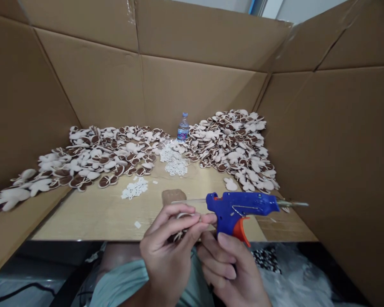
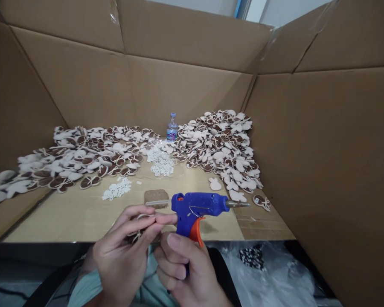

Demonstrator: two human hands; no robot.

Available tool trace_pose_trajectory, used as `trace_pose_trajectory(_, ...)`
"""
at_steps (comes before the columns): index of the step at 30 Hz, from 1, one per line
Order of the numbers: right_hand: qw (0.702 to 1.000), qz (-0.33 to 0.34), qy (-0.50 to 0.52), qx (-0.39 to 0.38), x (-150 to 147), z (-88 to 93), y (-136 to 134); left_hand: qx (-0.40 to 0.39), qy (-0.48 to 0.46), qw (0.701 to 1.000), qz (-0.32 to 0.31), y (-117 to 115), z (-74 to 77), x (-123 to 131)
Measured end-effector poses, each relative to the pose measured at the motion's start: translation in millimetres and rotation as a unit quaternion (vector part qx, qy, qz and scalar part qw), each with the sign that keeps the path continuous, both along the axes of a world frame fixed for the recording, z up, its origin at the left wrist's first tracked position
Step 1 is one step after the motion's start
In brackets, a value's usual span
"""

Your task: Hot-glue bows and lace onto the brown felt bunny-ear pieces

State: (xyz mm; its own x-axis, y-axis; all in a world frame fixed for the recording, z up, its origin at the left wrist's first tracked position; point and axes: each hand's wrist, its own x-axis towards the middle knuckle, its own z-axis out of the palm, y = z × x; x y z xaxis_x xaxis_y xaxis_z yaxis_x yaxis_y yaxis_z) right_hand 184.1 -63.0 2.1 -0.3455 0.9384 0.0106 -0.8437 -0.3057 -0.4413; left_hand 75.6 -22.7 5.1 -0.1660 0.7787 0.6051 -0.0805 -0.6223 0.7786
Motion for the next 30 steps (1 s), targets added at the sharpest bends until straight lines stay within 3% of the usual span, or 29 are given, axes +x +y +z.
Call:
trace_pose_trajectory(7, 1.0, -0.016, 0.003, 0.018, 2.5, 5.1, -0.2, -0.043, -0.006, 0.998, -0.039, -3.6, 5.2, -6.5)
trace_pose_trajectory(14, 0.999, -0.008, -0.03, 0.011, 1.9, -1.0, 0.9, -0.08, 0.041, 0.994, -0.066, -3.9, 18.9, -6.5)
trace_pose_trajectory(20, 0.999, -0.007, -0.041, -0.001, -3.6, 0.8, -1.8, -0.073, 0.067, 0.995, 0.0, -1.9, 13.3, -15.4)
trace_pose_trajectory(25, 0.994, -0.066, -0.077, -0.03, -3.4, 1.8, 0.4, -0.082, 0.167, 0.982, 0.037, 0.6, -8.1, -65.6)
trace_pose_trajectory(28, 0.982, -0.111, -0.138, -0.069, -2.3, -0.4, 4.0, -0.13, 0.225, 0.956, 0.136, 1.5, -23.4, -121.8)
trace_pose_trajectory(30, 0.971, -0.131, -0.176, -0.092, -1.3, -0.8, 5.7, -0.156, 0.29, 0.922, 0.205, -0.7, -31.6, -163.7)
